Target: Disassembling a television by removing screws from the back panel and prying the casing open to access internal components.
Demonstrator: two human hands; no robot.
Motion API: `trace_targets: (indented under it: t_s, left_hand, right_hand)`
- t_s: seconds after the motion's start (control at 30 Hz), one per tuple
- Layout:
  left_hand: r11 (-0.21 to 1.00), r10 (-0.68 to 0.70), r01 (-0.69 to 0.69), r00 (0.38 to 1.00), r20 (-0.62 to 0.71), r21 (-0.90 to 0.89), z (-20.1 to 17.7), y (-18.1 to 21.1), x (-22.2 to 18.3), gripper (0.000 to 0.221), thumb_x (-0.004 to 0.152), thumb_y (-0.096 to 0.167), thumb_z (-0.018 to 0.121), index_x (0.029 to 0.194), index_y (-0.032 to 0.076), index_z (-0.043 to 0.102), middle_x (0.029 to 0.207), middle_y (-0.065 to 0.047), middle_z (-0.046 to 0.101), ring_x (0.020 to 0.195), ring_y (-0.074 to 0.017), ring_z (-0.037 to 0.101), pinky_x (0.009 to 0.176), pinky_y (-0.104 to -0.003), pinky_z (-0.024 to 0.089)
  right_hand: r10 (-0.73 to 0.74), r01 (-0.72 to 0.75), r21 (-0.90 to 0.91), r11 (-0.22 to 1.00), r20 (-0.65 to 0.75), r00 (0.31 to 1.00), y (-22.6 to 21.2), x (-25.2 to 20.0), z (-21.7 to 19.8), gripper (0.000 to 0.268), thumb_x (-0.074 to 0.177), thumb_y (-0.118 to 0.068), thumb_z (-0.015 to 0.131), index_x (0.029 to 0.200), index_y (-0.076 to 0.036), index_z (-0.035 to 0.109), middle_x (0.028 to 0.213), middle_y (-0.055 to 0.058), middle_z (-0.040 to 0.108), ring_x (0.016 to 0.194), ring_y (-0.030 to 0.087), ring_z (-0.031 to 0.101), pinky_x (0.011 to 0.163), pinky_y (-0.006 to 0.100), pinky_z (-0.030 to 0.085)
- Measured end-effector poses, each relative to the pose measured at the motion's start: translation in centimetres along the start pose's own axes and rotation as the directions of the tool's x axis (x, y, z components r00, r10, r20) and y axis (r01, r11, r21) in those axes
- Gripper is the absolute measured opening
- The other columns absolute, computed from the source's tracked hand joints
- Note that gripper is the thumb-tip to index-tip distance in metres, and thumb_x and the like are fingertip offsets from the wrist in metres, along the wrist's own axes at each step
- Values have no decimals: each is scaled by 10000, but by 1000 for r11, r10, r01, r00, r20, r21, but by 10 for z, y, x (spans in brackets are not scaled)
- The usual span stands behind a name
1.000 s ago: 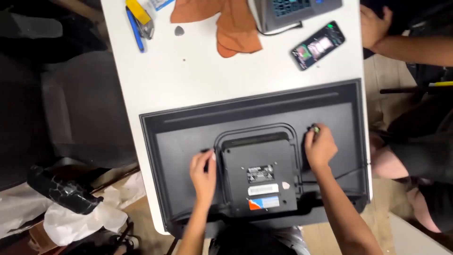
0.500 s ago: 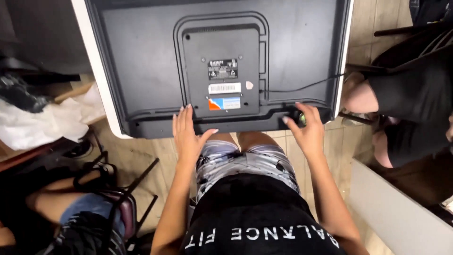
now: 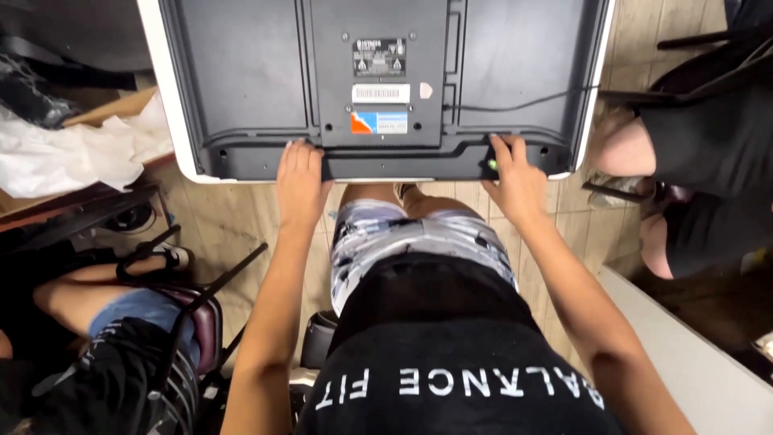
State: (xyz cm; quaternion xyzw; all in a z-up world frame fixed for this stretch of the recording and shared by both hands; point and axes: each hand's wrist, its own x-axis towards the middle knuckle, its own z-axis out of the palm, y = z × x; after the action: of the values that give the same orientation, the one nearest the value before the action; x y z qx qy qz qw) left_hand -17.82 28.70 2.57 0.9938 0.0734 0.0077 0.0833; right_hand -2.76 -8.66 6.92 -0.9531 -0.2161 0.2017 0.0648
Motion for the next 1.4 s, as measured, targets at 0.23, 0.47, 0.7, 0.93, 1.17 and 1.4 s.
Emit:
trace_targets:
  t_s: [0.23,0.47,0.7,0.93,1.17,1.4]
  left_hand:
    - [999,52,-52,998,-23,10,23,-16,-1,759,465,217,1040,1095,58,649,1091,-126,644,1253,-318,620,1283,-456,334]
    - [994,108,-109,992,-60,-24,36,-27,2,731,441,250,1049,1020,76,637,986,-100,630,1152,-304,647,1251,-477,349]
    - [993,103,-107,992,-73,-46,26,-22,3,679,472,226,1050,982,78,628,947,-90,617,1105,-297,650,1210,-477,379]
    - [992,75,-82,994,-76,-96,25,-18,2,699,462,195,1056,995,69,621,965,-106,605,1103,-310,634,1218,-479,370]
    - [909,-57,8,993,-106,-416,-43,-1,0,657,672,270,999,1209,29,706,1234,-207,658,1303,-413,578,1194,-511,389]
    - [853,-515,411,762,-392,-321,6,-94,-51,564,1049,355,855,1426,26,595,1352,-231,584,1322,-402,542,1126,-520,376]
  right_hand:
    - [-23,22,-65,998,-22,999,20,9,21,850,683,-329,908,1466,-238,591,1349,-37,505,795,414,780,749,518,632]
    - [-35,28,-114,993,-63,997,28,11,24,763,674,-381,875,1400,-289,656,1273,-89,524,745,407,775,720,499,621]
    - [-52,41,-111,993,-95,994,27,11,21,728,666,-387,895,1352,-266,682,1237,-62,546,742,434,769,728,508,619]
    - [-81,68,-115,991,-115,990,26,10,18,736,682,-383,942,1356,-248,682,1243,-39,517,740,423,770,759,485,630]
    - [75,-20,303,953,-171,982,21,-18,-9,759,761,-262,944,1436,-144,617,1458,74,497,1061,520,696,920,602,574]
    - [734,-483,787,384,57,677,146,-46,70,654,1106,-509,710,1570,-115,470,1519,208,463,1263,433,603,634,397,667]
